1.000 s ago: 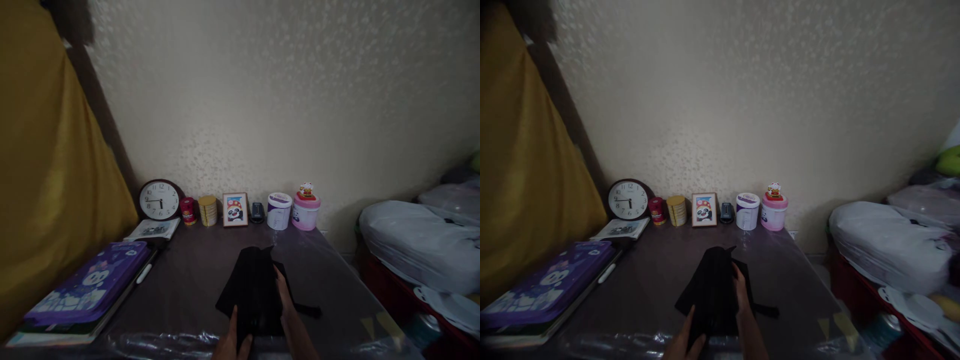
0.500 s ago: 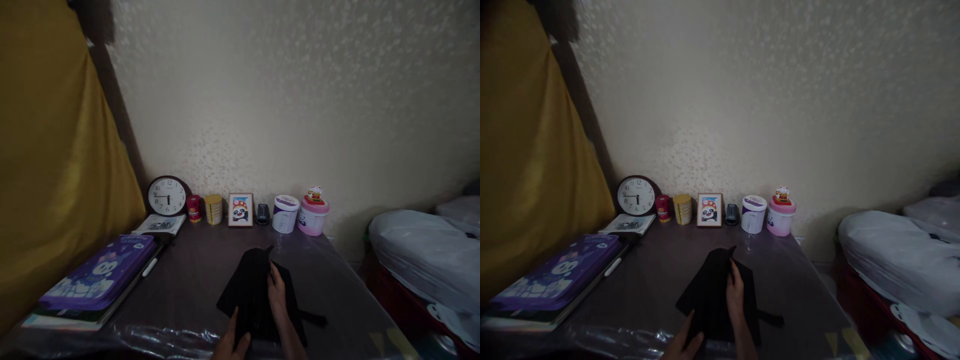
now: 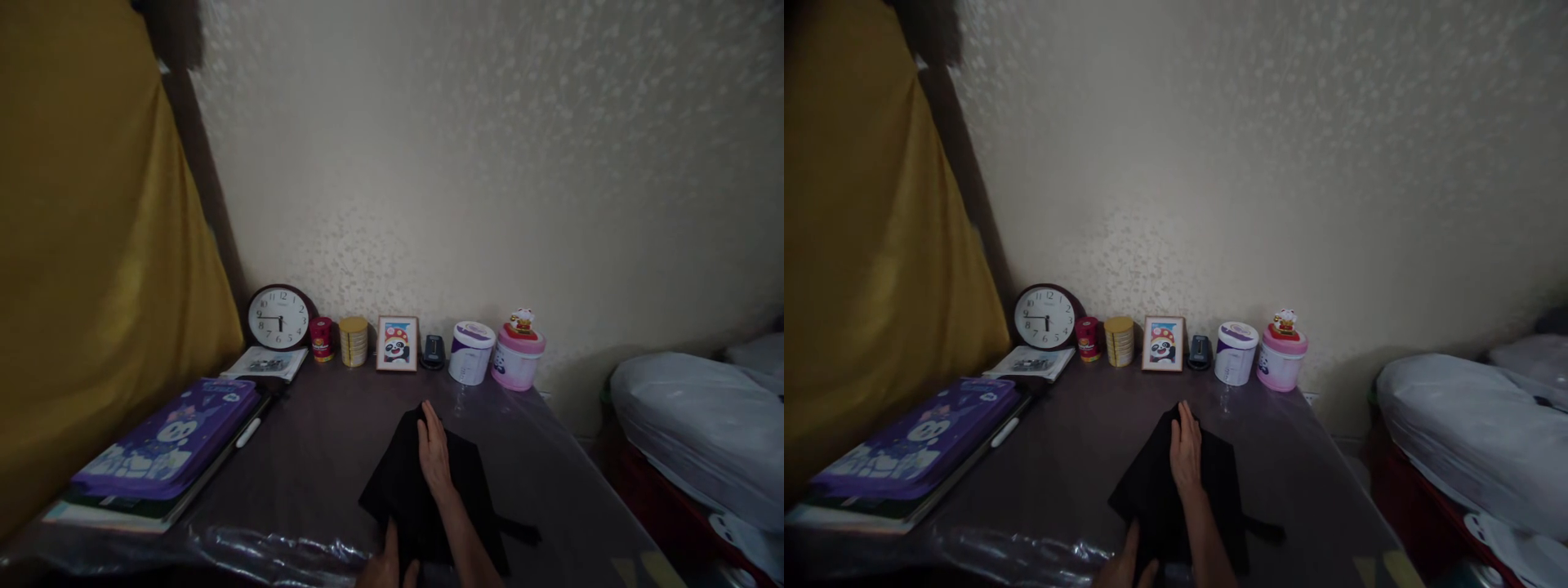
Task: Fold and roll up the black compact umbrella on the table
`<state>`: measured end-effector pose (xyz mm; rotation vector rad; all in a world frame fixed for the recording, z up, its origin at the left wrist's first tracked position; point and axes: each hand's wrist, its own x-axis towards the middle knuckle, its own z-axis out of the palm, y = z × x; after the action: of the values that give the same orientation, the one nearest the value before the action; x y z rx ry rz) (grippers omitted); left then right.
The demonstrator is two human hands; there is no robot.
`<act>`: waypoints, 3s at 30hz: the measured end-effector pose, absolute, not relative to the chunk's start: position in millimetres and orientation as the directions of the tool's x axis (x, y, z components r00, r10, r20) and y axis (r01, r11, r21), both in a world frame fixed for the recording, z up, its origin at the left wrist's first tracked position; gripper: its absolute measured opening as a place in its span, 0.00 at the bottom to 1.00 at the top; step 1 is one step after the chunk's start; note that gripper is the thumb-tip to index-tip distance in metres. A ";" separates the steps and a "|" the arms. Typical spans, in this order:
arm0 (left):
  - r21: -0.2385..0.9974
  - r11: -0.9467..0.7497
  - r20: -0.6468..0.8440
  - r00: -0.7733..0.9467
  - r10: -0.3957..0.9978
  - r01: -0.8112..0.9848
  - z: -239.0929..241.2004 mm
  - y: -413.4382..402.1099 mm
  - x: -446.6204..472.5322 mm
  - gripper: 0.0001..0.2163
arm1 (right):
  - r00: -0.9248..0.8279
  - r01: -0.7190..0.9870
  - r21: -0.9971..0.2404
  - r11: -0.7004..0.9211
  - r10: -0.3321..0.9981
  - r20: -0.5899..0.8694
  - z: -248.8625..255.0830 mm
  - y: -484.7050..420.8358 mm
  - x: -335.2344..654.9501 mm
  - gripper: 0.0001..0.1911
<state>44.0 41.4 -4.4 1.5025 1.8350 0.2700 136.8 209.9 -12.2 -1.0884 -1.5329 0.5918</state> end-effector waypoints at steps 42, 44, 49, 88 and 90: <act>0.543 0.355 -0.401 -0.136 0.906 0.761 7.4 29.8 49.8 0.30 | -0.146 0.840 -0.496 0.219 0.973 0.182 7.6 261.2 130.7 0.08; 0.568 0.362 -0.389 -0.146 0.910 0.739 9.7 27.9 50.1 0.31 | -0.143 0.852 -0.478 0.214 0.973 0.180 8.0 259.5 131.2 0.08; 0.577 0.215 -0.320 -0.024 0.947 0.788 21.2 29.4 48.9 0.36 | -0.136 0.872 -0.440 0.213 0.970 0.201 9.4 256.7 130.0 0.06; 0.726 0.045 -0.114 0.056 0.992 0.686 1.9 25.3 7.9 0.22 | -0.735 0.521 -0.348 0.779 0.617 0.280 22.5 104.3 142.8 0.14; 0.748 -0.015 0.019 0.001 1.000 0.663 10.2 29.2 -2.2 0.19 | -0.743 0.513 -0.333 0.791 0.604 0.289 21.3 97.3 142.6 0.14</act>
<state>-2.2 29.2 10.2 1.7331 1.7173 0.7927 142.6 97.3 21.3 -0.8457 -2.5978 0.3273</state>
